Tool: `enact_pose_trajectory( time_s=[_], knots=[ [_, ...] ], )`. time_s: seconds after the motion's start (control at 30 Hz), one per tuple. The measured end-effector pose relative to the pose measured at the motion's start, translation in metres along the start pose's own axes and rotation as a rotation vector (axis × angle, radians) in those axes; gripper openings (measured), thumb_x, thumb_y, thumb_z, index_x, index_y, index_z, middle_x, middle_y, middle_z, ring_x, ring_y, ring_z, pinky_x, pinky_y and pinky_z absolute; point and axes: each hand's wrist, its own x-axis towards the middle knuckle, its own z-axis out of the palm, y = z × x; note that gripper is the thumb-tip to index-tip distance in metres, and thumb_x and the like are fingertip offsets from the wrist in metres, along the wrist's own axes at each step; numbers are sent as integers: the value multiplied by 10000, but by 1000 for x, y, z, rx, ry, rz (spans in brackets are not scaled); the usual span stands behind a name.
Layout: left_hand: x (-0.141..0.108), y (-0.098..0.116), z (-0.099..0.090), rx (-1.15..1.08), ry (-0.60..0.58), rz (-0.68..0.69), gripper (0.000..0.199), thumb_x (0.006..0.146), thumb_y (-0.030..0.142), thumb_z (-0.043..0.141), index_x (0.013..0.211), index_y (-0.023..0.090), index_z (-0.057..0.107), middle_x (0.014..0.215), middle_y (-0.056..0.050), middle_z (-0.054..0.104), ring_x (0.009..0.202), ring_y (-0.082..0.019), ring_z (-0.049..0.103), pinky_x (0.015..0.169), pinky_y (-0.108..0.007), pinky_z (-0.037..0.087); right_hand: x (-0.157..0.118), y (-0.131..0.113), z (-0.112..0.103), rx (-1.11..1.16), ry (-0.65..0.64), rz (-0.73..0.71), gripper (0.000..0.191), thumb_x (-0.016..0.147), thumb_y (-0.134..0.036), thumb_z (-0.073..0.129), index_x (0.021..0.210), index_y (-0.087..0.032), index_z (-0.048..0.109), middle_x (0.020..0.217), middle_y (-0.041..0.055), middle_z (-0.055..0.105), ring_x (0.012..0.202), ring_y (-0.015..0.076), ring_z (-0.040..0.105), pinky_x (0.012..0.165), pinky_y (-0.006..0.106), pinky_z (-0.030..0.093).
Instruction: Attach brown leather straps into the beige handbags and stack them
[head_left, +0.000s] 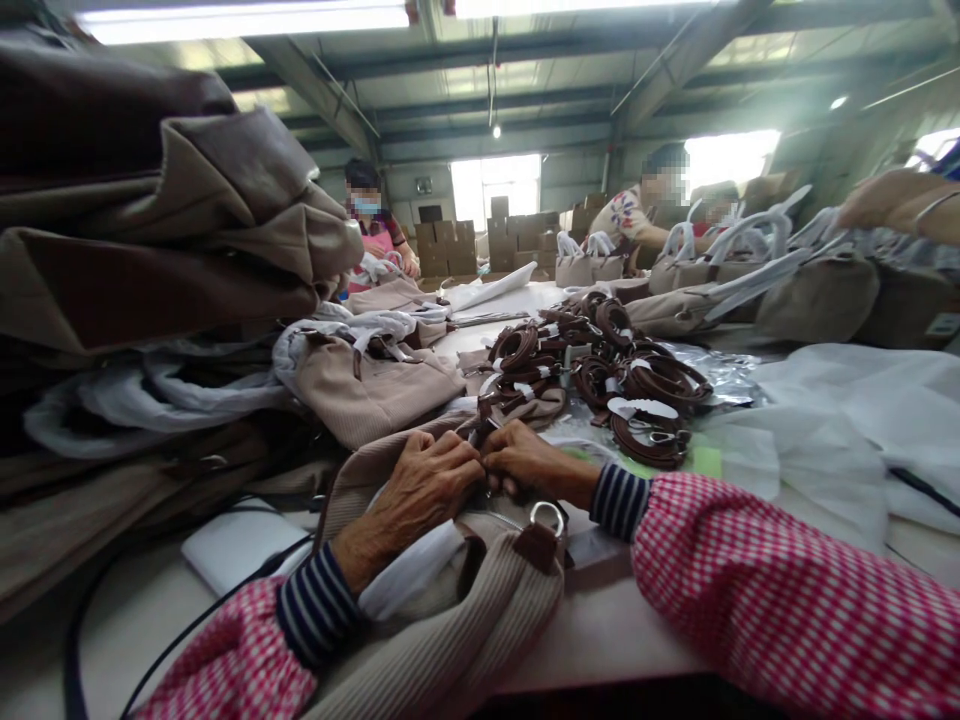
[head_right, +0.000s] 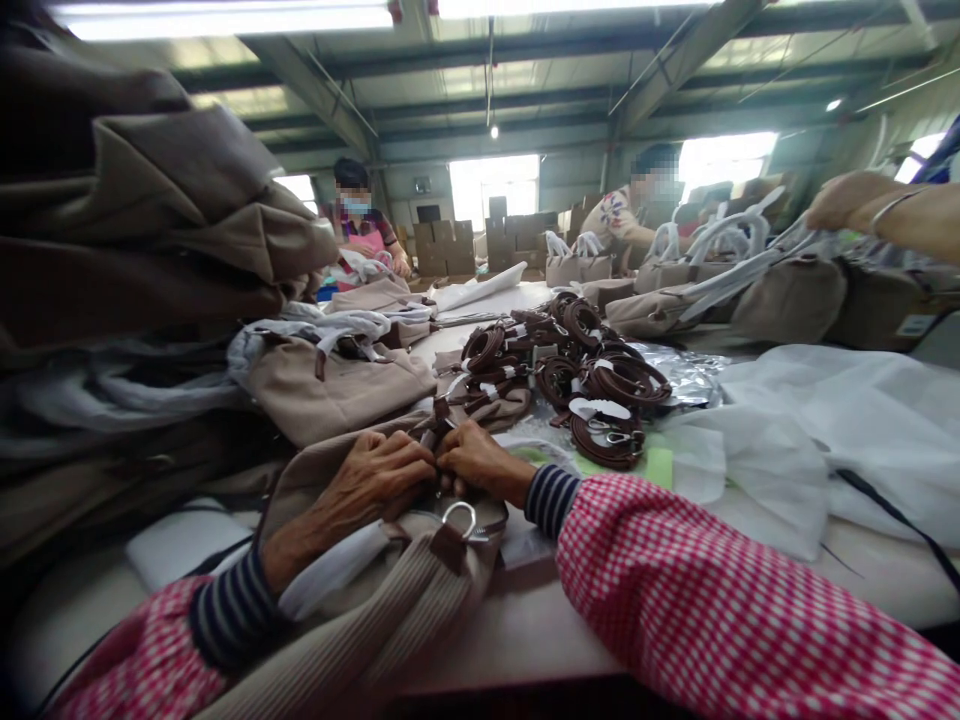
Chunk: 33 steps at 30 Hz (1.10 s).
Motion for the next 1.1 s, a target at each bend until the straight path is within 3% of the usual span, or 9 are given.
enact_pose_trajectory(
  time_s=[0.17,0.37,0.5,0.67,0.8,0.97,1.1],
  knots=[
    [15,7,-14,106,-89,68,144,1086,227,531,1005,211,648,1044,-31,701,1059,-234,548,867,-416,307,1,7,3,-149,108,-38,158,763,-51,531,788,-144,655,615,-10,648,477,106,569,467,193,430],
    [24,8,-19,130,-113,137,81,1039,174,593,976,194,639,1059,-35,681,1031,-233,552,866,-413,339,-2,7,13,-430,257,-147,155,835,-62,577,843,-143,709,881,105,767,867,221,729,699,260,471],
    [22,9,-18,178,-105,115,126,1023,153,595,915,183,654,1005,-55,684,1035,-249,558,843,-416,352,-5,5,19,-572,278,-153,235,946,-136,528,969,-170,760,948,150,787,950,271,744,788,323,478],
    [17,16,-25,212,-58,52,176,1055,175,534,935,195,661,1001,-61,697,1019,-256,568,841,-428,352,-4,7,16,-632,227,-180,216,941,-177,566,985,-185,777,970,141,796,952,274,739,805,331,474],
    [13,19,-29,225,-97,-43,184,1066,191,516,968,193,672,1029,-58,691,1015,-260,551,814,-426,355,-20,9,0,-580,86,-295,207,923,-143,584,981,-194,776,992,56,797,916,189,717,812,257,475],
    [9,18,-22,208,-160,-78,213,1063,230,539,911,185,681,1072,-64,666,1055,-260,509,802,-408,378,-43,14,-11,-367,27,-405,175,895,-175,643,1017,-156,766,1014,58,768,917,194,680,849,270,490],
    [9,16,-17,204,-152,-115,166,1052,205,539,949,174,666,1084,-80,651,1073,-273,492,780,-403,400,-41,17,-7,-402,9,-371,136,855,-194,701,972,-150,752,951,48,734,862,195,644,789,279,469]
  ],
)
